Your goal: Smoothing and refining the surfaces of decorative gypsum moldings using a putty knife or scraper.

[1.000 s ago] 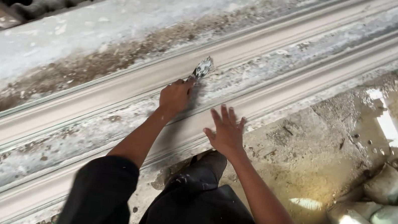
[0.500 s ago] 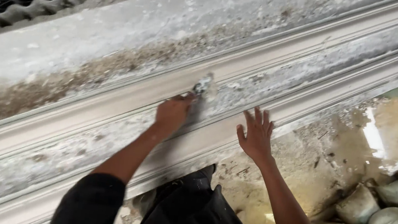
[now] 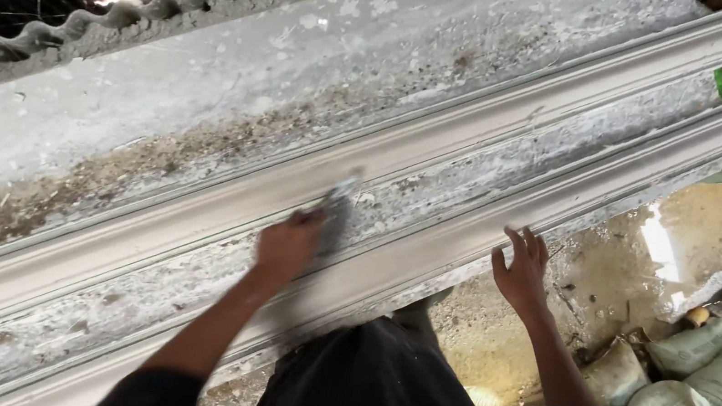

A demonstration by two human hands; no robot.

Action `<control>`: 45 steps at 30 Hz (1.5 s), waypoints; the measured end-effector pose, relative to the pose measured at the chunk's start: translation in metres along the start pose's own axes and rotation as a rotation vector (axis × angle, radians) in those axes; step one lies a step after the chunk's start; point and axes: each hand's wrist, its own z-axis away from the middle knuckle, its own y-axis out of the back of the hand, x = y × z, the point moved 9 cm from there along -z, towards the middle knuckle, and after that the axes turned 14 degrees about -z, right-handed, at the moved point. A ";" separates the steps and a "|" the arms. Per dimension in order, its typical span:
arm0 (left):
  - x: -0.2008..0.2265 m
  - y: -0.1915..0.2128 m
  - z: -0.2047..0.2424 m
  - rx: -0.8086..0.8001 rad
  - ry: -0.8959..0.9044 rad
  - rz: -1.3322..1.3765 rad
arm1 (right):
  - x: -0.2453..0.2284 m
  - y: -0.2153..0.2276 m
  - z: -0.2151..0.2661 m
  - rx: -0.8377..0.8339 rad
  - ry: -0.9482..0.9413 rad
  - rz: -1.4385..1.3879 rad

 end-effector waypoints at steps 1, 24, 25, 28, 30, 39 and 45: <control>0.031 -0.005 -0.027 -0.001 0.002 0.003 | -0.007 0.004 -0.017 -0.003 0.001 0.003; 0.312 -0.015 -0.250 0.111 0.062 0.001 | 0.234 0.179 -0.326 0.050 0.187 0.002; 0.294 -0.014 -0.241 0.114 0.075 -0.008 | 0.243 0.182 -0.337 0.046 0.199 -0.008; 0.274 -0.001 -0.231 0.127 0.032 0.069 | 0.274 0.206 -0.365 0.048 0.213 0.019; 0.272 0.018 -0.233 0.057 0.043 0.087 | 0.293 0.212 -0.378 0.012 0.133 0.092; 0.327 -0.002 -0.258 0.099 0.043 -0.055 | 0.274 0.224 -0.378 -0.059 0.058 0.177; 0.329 0.002 -0.273 0.044 0.021 0.101 | 0.296 0.230 -0.406 -0.010 0.129 0.127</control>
